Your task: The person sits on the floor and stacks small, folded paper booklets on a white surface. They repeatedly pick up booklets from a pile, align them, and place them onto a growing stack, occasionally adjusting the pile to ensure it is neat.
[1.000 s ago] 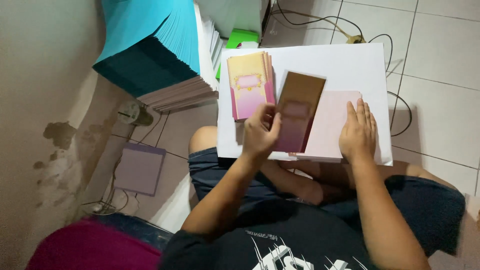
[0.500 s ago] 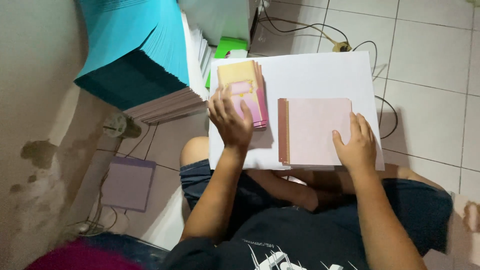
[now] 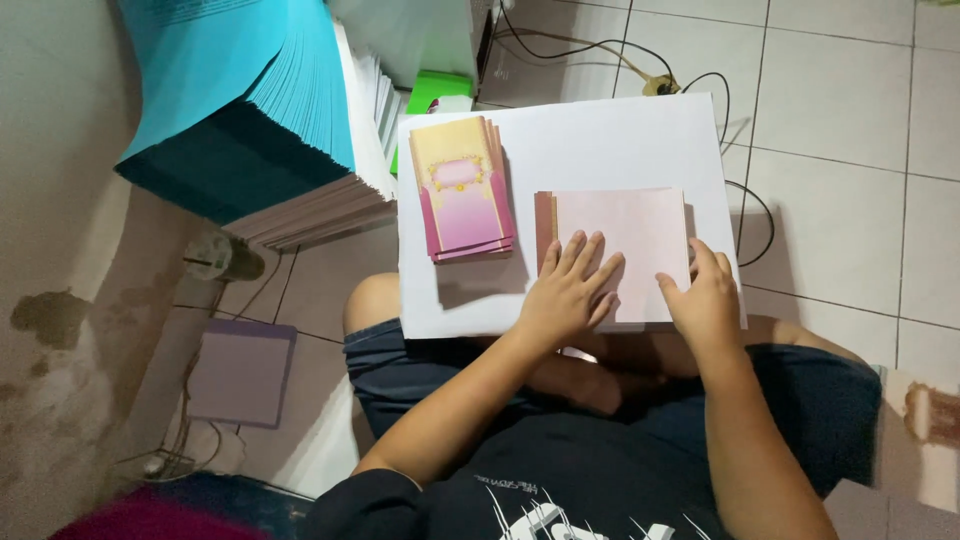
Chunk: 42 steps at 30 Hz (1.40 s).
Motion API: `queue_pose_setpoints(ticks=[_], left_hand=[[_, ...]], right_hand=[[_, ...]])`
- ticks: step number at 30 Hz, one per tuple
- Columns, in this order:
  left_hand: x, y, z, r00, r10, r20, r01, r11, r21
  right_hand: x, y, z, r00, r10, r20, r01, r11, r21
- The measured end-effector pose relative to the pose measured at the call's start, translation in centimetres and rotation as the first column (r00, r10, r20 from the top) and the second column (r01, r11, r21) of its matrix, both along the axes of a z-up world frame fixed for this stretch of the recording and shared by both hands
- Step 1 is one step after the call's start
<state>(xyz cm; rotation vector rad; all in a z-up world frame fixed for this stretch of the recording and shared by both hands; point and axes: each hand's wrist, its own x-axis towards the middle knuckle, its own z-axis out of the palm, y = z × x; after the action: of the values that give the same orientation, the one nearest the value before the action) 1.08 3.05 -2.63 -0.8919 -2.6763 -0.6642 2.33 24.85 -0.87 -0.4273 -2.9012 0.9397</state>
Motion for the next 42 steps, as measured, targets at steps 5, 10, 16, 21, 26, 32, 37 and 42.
queue_pose_setpoints(ticks=[5,10,16,21,26,32,37,42], left_hand=[[-0.5,-0.1,-0.7,0.998,-0.013,0.067,0.015,1.0,-0.02],[-1.2,-1.2,-0.4,0.952,-0.096,0.292,-0.038,0.907,0.419],[-0.6,-0.8,0.7,0.995,0.089,0.043,-0.099,0.914,0.392],[-0.5,0.4,-0.6,0.993,0.117,0.026,-0.116,0.993,-0.039],[-0.6,0.6,-1.4,0.992,0.128,0.014,-0.127,0.991,-0.041],[-0.5,0.9,-1.5,0.983,0.18,0.022,-0.18,0.984,-0.013],[-0.8,1.0,-1.5,0.984,0.14,0.107,-0.136,0.99,-0.041],[-0.9,0.9,-1.6,0.985,0.131,0.109,-0.124,0.99,-0.07]], right_hand=[[1.2,-0.7,2.1,0.975,0.224,-0.004,-0.056,0.227,-0.972],[1.6,-2.2,1.4,0.807,0.576,-0.132,-0.589,0.799,-0.12],[3.0,-3.5,-0.7,0.807,0.584,-0.085,-0.526,0.777,0.345],[0.8,-3.6,-2.3,0.812,0.581,-0.065,-0.511,0.76,0.401],[-6.1,-3.9,-2.2,0.823,0.568,-0.002,-0.527,0.765,0.37],[-3.1,-4.0,-1.2,0.821,0.57,-0.03,-0.523,0.773,0.359],[2.0,-3.7,-1.9,0.827,0.553,-0.1,-0.492,0.799,0.346],[-4.0,-3.6,-2.0,0.808,0.587,-0.048,-0.53,0.761,0.375]])
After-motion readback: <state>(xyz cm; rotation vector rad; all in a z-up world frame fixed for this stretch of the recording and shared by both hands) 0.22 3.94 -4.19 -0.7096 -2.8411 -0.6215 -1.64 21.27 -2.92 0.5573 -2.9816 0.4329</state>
